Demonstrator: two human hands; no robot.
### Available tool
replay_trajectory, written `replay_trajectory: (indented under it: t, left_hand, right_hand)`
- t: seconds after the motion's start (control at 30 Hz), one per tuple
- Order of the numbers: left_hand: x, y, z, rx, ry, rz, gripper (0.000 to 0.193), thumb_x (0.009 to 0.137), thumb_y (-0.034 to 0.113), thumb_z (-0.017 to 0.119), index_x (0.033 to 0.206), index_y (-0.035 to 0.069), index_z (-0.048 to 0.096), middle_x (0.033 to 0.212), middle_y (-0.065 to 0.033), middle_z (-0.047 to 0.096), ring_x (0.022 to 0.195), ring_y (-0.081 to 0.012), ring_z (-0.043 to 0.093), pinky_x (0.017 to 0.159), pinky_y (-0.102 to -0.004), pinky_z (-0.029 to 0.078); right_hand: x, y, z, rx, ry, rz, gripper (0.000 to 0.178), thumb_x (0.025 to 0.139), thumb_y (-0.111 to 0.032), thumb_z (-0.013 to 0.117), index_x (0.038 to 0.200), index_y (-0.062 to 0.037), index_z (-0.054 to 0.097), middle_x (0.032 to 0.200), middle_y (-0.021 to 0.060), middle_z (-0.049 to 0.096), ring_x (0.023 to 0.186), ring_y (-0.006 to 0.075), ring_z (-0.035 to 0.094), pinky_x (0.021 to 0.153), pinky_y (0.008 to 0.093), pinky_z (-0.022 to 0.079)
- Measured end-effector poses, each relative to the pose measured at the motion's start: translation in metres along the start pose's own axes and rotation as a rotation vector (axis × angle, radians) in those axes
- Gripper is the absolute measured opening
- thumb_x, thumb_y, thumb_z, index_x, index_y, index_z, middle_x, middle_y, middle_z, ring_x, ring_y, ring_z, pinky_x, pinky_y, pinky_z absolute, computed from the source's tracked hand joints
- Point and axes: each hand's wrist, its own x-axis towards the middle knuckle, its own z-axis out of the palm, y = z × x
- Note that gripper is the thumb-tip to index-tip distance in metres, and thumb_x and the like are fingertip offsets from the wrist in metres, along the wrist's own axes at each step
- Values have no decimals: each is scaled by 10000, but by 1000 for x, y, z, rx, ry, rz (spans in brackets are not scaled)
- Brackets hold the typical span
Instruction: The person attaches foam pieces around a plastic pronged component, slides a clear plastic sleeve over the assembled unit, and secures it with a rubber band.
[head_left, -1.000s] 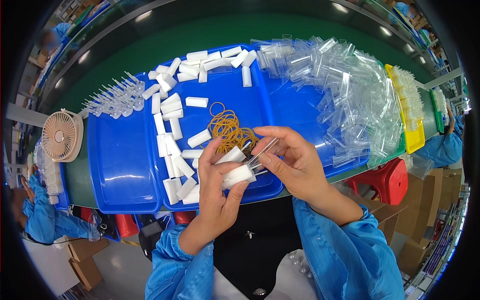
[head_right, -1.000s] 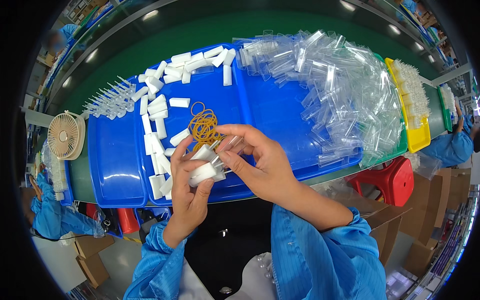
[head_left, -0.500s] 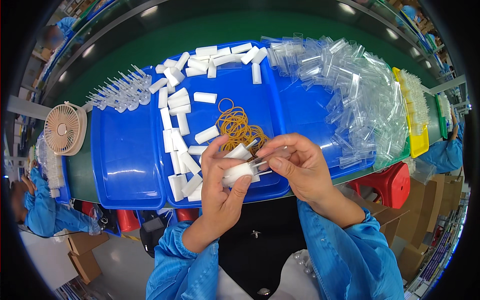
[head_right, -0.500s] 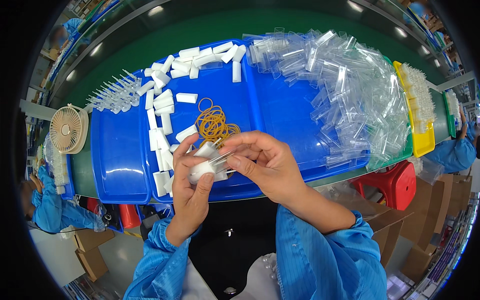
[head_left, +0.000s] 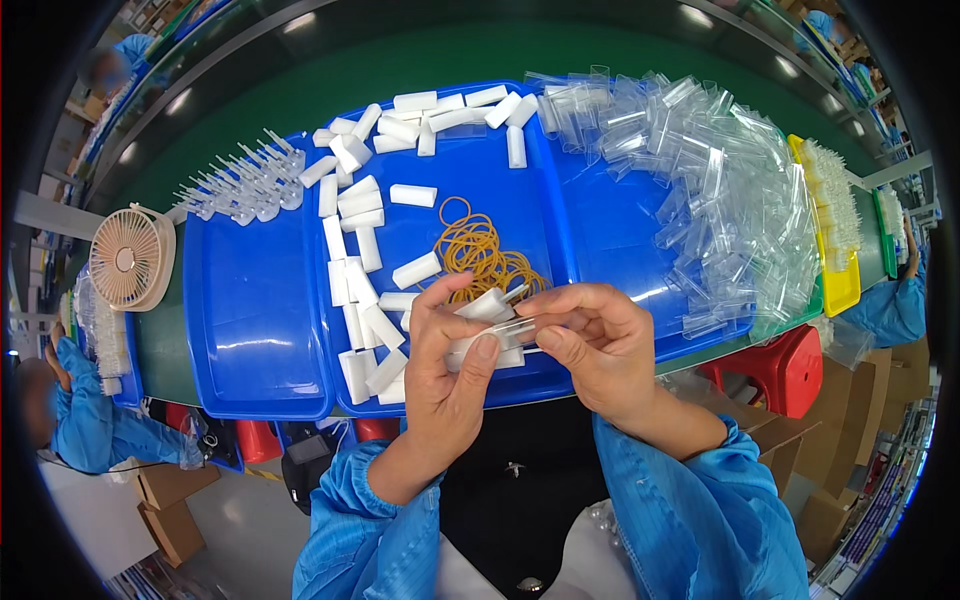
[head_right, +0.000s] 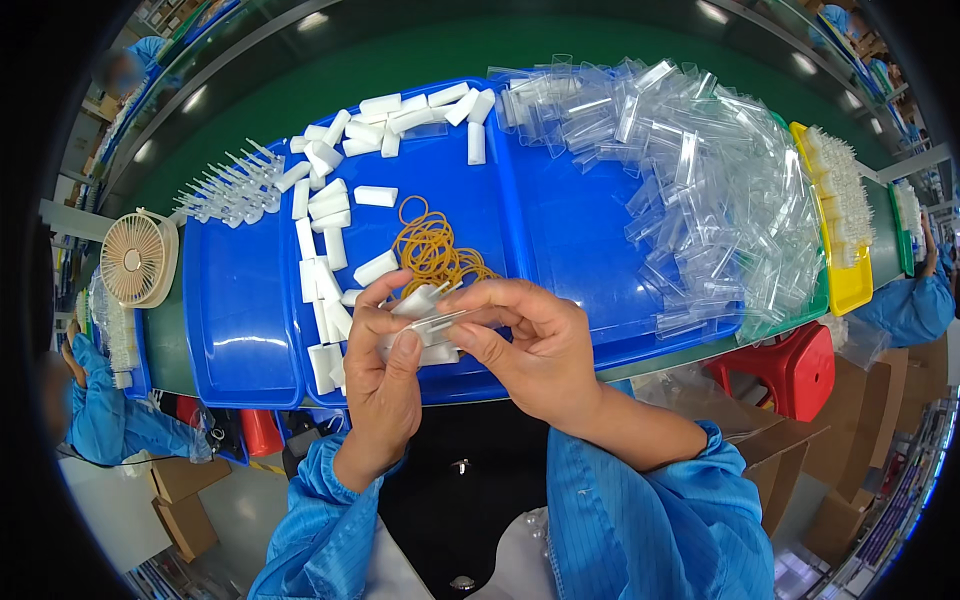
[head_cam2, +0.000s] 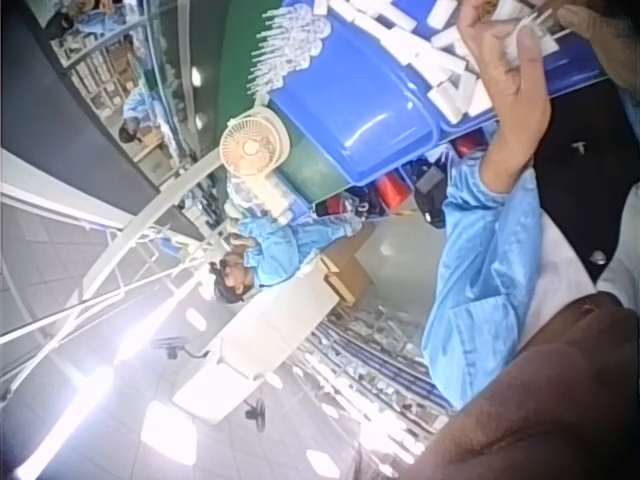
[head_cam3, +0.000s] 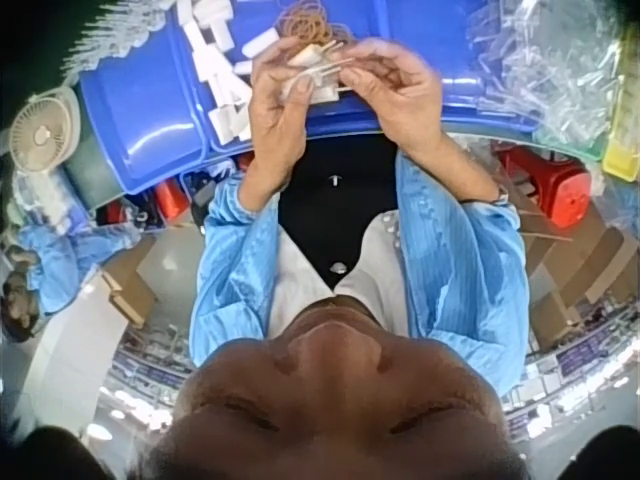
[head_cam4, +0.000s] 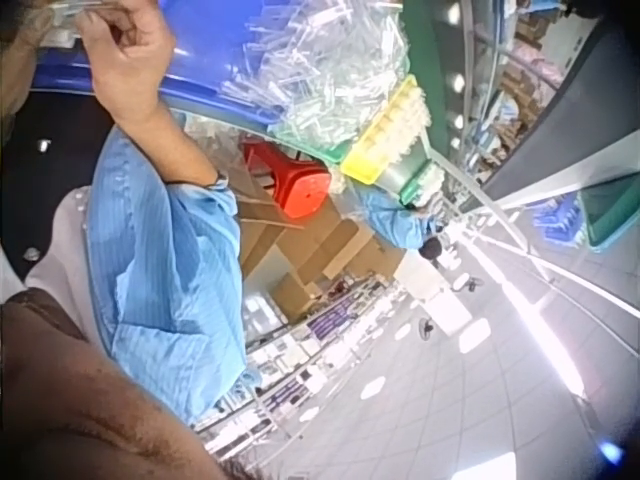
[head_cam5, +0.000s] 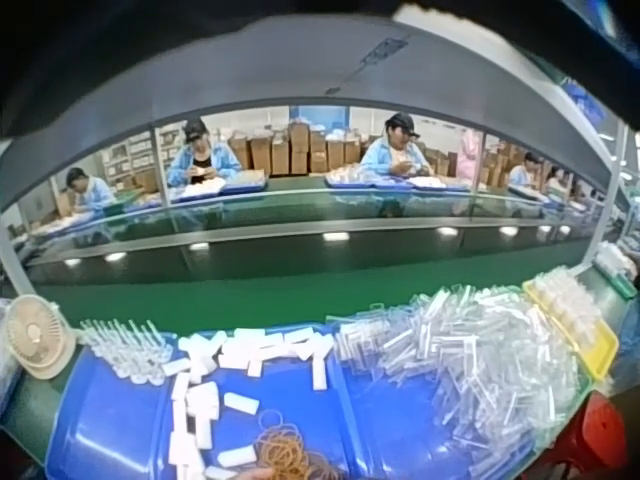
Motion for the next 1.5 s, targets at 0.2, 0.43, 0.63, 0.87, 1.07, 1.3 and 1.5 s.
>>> replay_trajectory:
  t: [0.2, 0.43, 0.63, 0.87, 1.07, 1.3, 1.5]
  left_hand:
    - [-1, 4, -2, 142, -46, 20, 111, 901, 139, 532, 960, 45, 524, 1267, -182, 356, 1025, -205, 457, 885, -334, 361]
    - [1, 10, -5, 314, -48, 71, 149, 897, 130, 535, 1012, 36, 517, 1291, -206, 324, 1088, -264, 448, 885, -366, 396]
    - [0, 11, -7, 416, -104, 171, 159, 886, 126, 550, 1010, 30, 526, 1303, -222, 312, 1123, -312, 430, 925, -398, 374]
    - [-1, 10, -9, 396, -158, 140, 172, 886, 131, 545, 1025, 33, 520, 1323, -217, 296, 1155, -339, 398, 958, -423, 337]
    - [-2, 8, -9, 410, -172, 124, 381, 903, 336, 509, 1137, 36, 477, 1375, -235, 215, 1220, -359, 313, 1005, -469, 266]
    - [-2, -9, -9, 323, -206, 270, 781, 863, 655, 273, 1370, 61, 287, 1431, -290, 78, 1326, -410, 145, 1048, -479, 179]
    - [-4, -10, 1, 290, -113, 346, 939, 787, 763, 146, 1418, 67, 139, 1449, -262, 102, 1354, -376, 146, 1093, -462, 100]
  right_hand:
    - [7, -12, -4, -120, -23, 80, 261, 835, -2, 616, 1087, 34, 561, 1049, 128, 609, 954, 173, 609, 827, 262, 495]
    - [13, -33, -10, -962, -148, -114, 220, 794, -67, 677, 1005, -10, 646, 940, 96, 662, 887, 138, 624, 766, 247, 485]
    - [14, -28, -17, -381, -47, 163, 213, 727, -106, 733, 928, -56, 685, 852, 78, 683, 782, 158, 649, 719, 273, 450]
    - [14, -23, -17, -296, -16, 264, 223, 704, -139, 758, 905, -72, 692, 799, 59, 685, 729, 130, 637, 709, 271, 423]
    - [16, -26, -16, -793, -101, -19, 191, 710, -181, 753, 877, -104, 705, 777, 33, 686, 712, 117, 623, 732, 274, 368]
    - [13, -25, -10, -795, -176, -6, 163, 719, -171, 744, 869, -121, 704, 804, 14, 691, 714, 117, 623, 752, 267, 363]
    - [7, -22, -5, -782, -198, -20, 161, 723, -179, 742, 870, -128, 699, 840, 8, 696, 754, 108, 639, 744, 271, 367]
